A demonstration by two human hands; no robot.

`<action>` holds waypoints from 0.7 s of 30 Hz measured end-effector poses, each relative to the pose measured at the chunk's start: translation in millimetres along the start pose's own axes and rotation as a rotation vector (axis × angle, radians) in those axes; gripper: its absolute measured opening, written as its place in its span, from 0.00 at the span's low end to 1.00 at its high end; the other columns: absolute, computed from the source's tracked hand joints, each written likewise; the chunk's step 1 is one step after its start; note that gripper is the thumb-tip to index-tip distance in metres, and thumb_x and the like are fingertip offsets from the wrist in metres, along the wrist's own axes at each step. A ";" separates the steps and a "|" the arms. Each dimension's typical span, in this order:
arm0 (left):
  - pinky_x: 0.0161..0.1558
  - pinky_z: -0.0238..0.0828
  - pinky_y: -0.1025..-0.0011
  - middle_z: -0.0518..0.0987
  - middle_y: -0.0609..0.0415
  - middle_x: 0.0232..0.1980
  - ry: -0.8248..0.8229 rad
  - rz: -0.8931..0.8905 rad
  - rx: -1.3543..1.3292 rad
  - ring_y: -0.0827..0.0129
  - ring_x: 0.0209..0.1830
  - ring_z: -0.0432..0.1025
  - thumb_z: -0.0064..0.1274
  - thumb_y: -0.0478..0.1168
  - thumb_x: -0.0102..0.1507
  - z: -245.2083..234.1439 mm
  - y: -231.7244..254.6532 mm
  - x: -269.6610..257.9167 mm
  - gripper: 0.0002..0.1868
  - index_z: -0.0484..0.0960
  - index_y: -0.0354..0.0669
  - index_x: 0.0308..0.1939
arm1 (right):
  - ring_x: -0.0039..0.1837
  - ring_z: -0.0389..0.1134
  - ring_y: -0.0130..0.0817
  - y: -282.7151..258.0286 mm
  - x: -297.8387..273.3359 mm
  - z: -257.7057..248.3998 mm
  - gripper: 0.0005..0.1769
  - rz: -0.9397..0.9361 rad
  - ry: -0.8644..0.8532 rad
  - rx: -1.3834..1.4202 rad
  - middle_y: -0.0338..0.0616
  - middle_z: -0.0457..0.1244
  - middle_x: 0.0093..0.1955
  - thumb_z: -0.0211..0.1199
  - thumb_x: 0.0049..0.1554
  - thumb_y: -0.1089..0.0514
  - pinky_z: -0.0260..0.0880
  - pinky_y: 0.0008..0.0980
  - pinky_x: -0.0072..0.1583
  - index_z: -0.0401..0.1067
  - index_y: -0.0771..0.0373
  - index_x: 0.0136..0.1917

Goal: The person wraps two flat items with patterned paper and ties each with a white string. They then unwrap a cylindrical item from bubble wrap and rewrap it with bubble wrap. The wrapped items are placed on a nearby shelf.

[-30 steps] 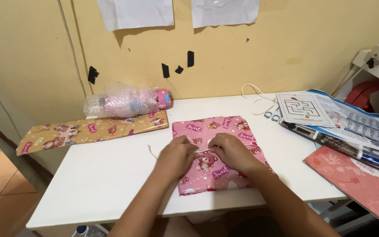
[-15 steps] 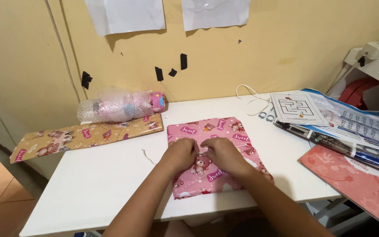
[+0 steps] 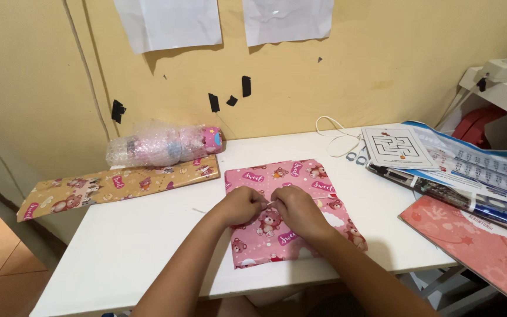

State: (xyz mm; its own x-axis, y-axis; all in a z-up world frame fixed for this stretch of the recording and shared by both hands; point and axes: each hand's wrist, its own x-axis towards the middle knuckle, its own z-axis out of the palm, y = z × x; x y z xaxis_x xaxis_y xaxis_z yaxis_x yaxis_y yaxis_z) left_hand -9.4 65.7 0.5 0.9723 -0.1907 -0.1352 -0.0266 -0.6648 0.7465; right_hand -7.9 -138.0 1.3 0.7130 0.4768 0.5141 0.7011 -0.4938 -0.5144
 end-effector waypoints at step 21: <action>0.48 0.76 0.64 0.83 0.45 0.47 0.512 0.550 0.099 0.54 0.45 0.79 0.54 0.31 0.62 10.8 36.8 -92.1 0.09 0.86 0.33 0.44 | 0.46 0.72 0.42 -34.0 -7.3 -15.9 0.06 0.024 -0.016 0.211 0.48 0.66 0.47 0.62 0.55 0.67 0.72 0.36 0.48 0.76 0.68 0.48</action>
State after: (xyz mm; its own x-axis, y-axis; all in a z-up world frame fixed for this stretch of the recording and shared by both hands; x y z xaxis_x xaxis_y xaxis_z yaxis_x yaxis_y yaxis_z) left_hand -102.4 51.0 33.4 0.7989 -0.1702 0.5769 -0.5358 -0.6371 0.5541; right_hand -37.1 -136.2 25.9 0.7282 0.4793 0.4899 0.6692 -0.3428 -0.6592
